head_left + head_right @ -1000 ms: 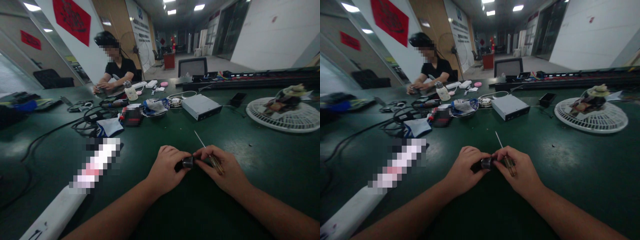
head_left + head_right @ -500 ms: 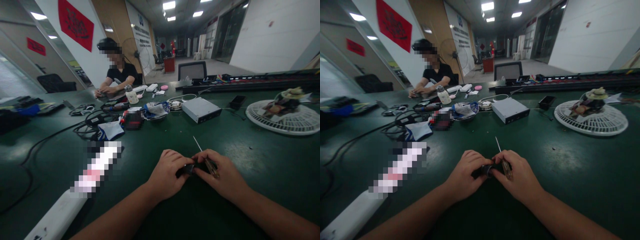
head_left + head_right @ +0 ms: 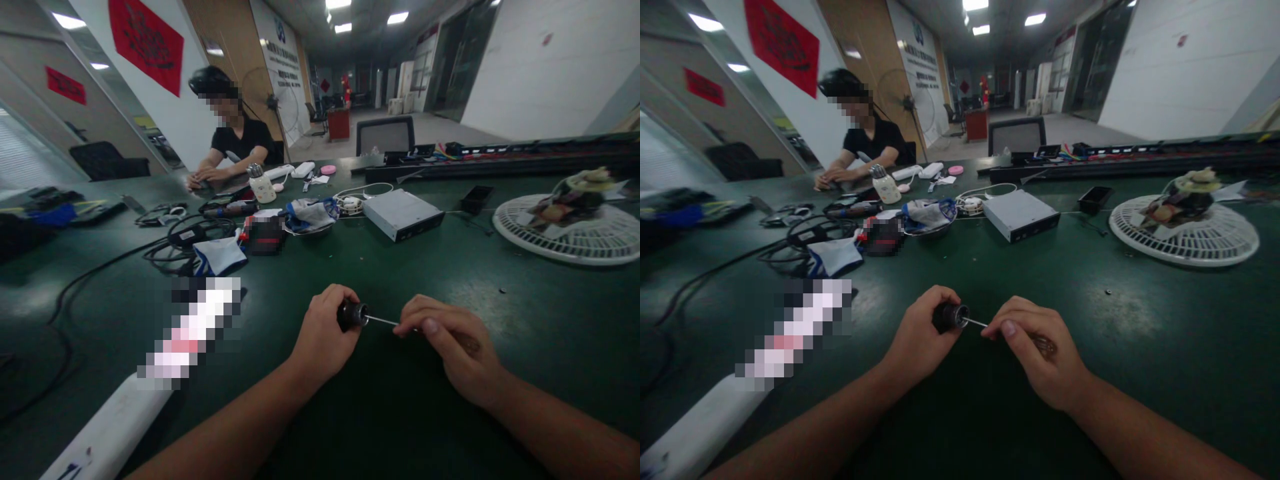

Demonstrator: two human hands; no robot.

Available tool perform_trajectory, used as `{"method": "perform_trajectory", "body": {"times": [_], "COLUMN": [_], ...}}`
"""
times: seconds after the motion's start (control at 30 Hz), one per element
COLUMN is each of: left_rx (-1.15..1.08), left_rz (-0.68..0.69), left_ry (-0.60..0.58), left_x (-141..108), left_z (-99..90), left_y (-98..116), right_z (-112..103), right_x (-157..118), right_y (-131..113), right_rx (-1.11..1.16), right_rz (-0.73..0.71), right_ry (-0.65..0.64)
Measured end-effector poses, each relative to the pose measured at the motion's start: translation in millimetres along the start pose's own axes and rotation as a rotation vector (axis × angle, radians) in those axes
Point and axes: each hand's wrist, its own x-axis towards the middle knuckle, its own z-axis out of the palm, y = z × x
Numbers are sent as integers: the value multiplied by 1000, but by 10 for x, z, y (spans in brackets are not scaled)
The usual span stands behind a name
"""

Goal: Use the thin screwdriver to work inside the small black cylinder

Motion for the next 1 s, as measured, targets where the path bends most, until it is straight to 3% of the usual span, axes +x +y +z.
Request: {"method": "perform_trajectory", "body": {"times": [0.13,0.3,0.47,0.67,0.87,1.0], "left_rx": [-38,-79,-75,-89,-80,-83], "left_rz": [35,80,109,134,161,218], "left_ry": [-39,4,-4,-11,-19,-25], "left_x": [-8,-3,-5,-12,-26,-27], "left_z": [14,-3,-6,4,11,14], "left_y": [-19,-3,-3,-19,-35,-37], "right_z": [31,35,20,33,13,18], "right_x": [28,18,20,16,20,13], "right_y": [-21,-28,-28,-14,-9,-3], "right_rx": [-53,-98,-25,-41,-4,29], "right_rz": [33,43,24,32,77,71], "right_ry": [-41,-61,-123,-42,-99,-60]}}
